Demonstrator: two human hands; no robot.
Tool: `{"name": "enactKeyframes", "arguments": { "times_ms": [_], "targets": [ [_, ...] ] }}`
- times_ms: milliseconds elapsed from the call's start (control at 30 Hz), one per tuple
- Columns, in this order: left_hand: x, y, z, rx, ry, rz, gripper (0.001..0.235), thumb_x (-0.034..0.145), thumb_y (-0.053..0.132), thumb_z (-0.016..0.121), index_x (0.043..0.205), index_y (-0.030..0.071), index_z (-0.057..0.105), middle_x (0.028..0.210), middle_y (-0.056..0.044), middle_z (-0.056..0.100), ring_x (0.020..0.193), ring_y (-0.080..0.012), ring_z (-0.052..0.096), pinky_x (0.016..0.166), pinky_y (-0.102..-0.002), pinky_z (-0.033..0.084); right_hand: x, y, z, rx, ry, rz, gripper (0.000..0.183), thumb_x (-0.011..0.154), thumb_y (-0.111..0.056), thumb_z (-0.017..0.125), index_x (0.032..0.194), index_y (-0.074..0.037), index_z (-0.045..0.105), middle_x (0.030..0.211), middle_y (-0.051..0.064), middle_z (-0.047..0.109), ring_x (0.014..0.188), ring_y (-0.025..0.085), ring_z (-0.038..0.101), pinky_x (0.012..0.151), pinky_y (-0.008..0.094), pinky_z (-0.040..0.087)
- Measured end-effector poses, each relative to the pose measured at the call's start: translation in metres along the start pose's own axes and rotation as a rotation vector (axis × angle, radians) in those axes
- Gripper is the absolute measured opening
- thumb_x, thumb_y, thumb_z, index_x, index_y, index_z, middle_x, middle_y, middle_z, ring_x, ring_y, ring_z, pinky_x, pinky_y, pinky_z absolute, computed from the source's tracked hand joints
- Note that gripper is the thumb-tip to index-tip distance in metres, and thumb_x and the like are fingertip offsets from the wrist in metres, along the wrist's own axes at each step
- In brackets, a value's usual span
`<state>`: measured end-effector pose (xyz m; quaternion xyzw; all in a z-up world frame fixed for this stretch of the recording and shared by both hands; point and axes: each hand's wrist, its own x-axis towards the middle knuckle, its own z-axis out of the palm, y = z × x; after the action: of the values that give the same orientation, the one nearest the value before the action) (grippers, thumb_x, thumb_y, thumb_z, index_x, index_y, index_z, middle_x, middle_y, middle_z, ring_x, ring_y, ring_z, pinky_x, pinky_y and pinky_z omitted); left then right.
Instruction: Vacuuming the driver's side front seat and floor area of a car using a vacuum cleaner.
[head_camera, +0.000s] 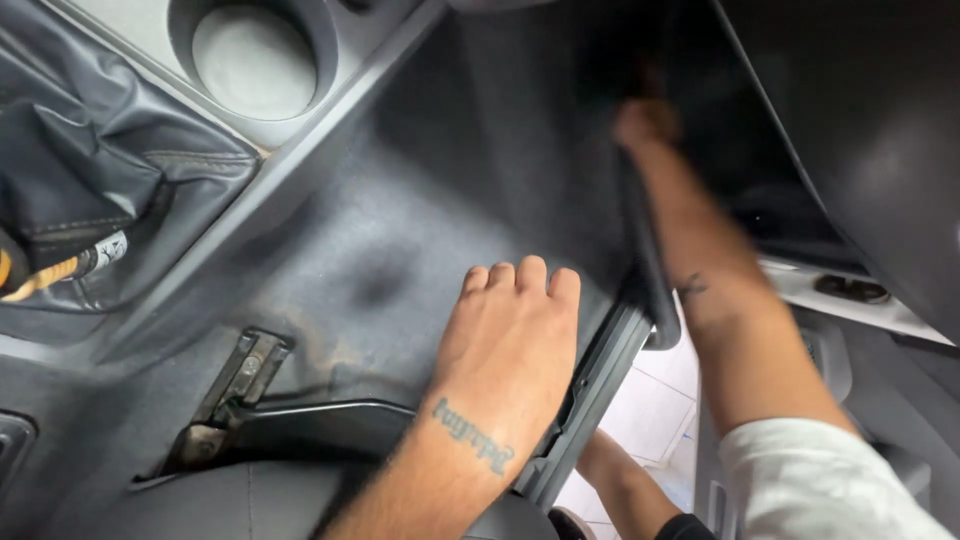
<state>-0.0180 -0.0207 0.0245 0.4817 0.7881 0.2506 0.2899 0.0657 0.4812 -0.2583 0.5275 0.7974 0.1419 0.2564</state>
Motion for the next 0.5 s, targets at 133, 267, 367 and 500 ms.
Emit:
{"name": "enactKeyframes", "arguments": {
  "times_ms": [133,267,367,500],
  "targets": [
    [0.000,0.003,-0.004,-0.068,-0.094,0.002,0.022,0.085,0.012,0.062,0.106,0.020,0.064,0.098,-0.008,0.069,0.093,-0.0327,0.068,0.092,-0.048,0.048,-0.056,0.054,-0.083,0.173,0.018,0.152,0.067,0.103,-0.055,0.057,0.157,-0.020,0.041,0.153,0.033,0.046,0.129,0.048,0.061,0.102,0.052,0.053],
    [0.001,-0.002,-0.005,-0.053,-0.114,-0.024,0.023,0.086,0.015,0.062,0.109,0.020,0.063,0.101,-0.008,0.068,0.095,-0.0323,0.067,0.092,-0.047,0.047,-0.066,0.022,-0.082,0.359,0.218,0.120,0.102,0.103,-0.026,0.072,0.165,-0.042,-0.008,0.154,0.025,0.046,0.103,0.043,0.075,0.092,0.054,0.060],
    [0.002,0.004,-0.004,-0.073,-0.034,-0.029,0.022,0.094,0.017,0.051,0.109,0.019,0.067,0.103,-0.010,0.070,0.095,-0.0348,0.068,0.091,-0.050,0.046,-0.031,0.013,-0.099,0.331,0.150,0.092,0.083,0.111,-0.032,0.056,0.163,-0.051,-0.005,0.164,0.030,0.037,0.124,0.046,0.067,0.103,0.056,0.054],
    [0.009,0.013,0.013,-0.124,-0.121,-0.082,0.027,0.097,0.018,0.047,0.113,0.020,0.069,0.107,-0.011,0.070,0.102,-0.0361,0.065,0.095,-0.051,0.043,0.074,0.004,-0.010,0.304,0.258,-0.200,0.113,0.099,-0.040,0.079,0.166,-0.024,-0.010,0.148,0.020,0.066,0.114,0.043,0.072,0.100,0.048,0.056]
  ]
}}
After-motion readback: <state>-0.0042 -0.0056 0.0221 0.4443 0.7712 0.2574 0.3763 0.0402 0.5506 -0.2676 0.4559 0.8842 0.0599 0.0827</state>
